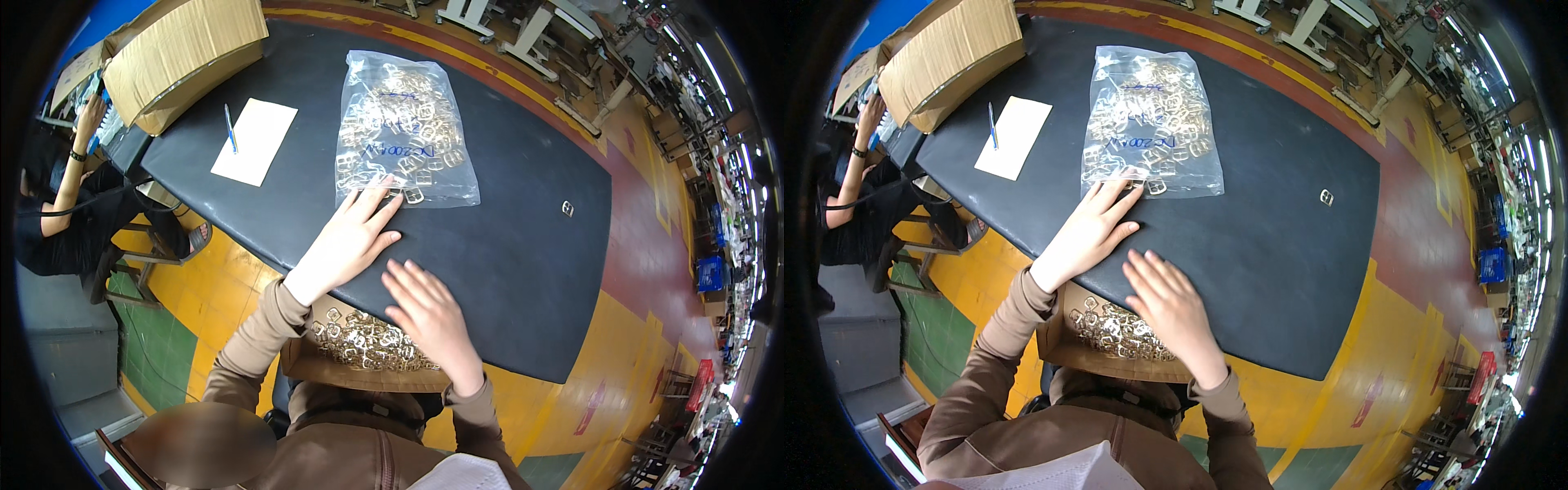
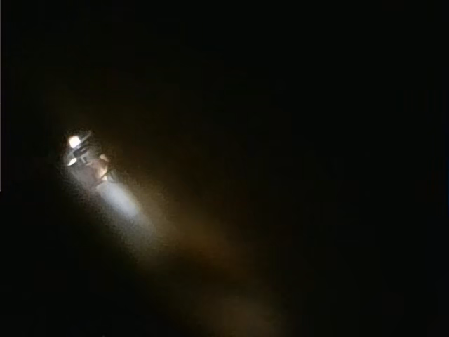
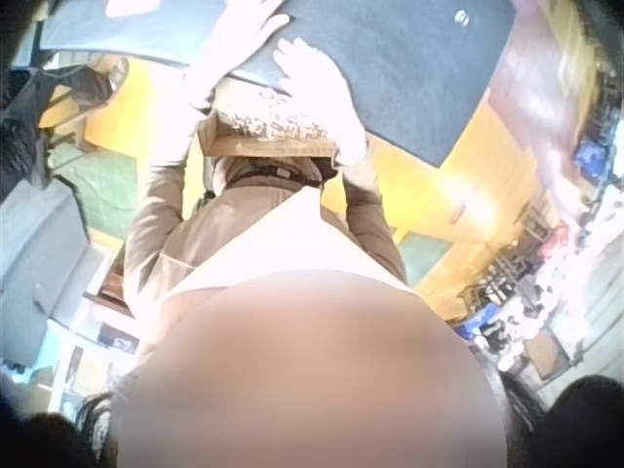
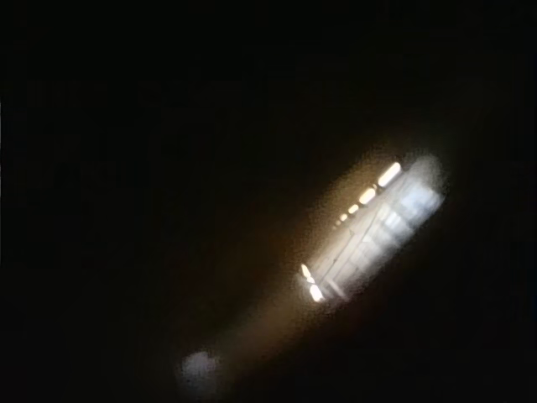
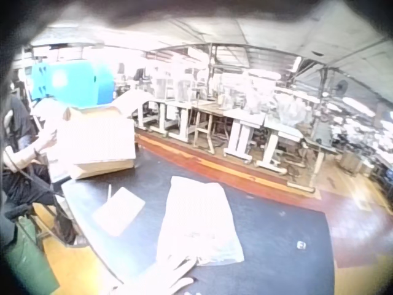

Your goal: The person repeatedly picks up small metal buckles from a plastic bag and arranges them on a black work surface. They handle the buckles one at a time, placing them in small groups on the table.

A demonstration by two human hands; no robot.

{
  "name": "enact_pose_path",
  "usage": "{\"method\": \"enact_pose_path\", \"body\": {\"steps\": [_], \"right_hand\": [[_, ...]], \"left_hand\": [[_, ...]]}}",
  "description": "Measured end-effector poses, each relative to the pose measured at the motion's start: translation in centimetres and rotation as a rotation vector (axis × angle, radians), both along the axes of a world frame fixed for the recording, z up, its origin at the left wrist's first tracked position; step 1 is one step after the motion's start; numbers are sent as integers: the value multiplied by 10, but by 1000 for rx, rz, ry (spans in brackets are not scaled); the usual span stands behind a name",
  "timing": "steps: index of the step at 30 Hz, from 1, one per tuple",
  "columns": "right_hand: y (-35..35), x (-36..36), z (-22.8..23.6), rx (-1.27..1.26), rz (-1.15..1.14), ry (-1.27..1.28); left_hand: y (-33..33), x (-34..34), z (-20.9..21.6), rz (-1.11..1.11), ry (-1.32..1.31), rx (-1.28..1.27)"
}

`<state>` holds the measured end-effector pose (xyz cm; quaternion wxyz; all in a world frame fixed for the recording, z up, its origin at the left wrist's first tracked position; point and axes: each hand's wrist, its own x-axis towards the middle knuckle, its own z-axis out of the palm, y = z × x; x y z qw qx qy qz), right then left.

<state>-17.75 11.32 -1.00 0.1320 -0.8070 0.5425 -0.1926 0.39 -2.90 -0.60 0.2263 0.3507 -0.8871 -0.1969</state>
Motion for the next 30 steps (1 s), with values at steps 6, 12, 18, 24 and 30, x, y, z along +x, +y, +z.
{"method": "enact_pose_path", "body": {"steps": [6, 12, 18, 24, 30], "right_hand": [[55, 12, 9, 186, 174, -265], [53, -18, 28, 22, -22, -312], [9, -30, 31, 1, -258, -278], [-30, -13, 15, 16, -171, -49], [-46, -7, 5, -71, -149, -169]], "left_hand": [[-19, -25, -15, 68, -164, -242], [13, -24, -12, -87, -137, -142], [40, 3, -1, -203, -103, -19], [35, 18, -1, -53, -127, -16], [37, 21, -8, 24, 43, -24]]}}
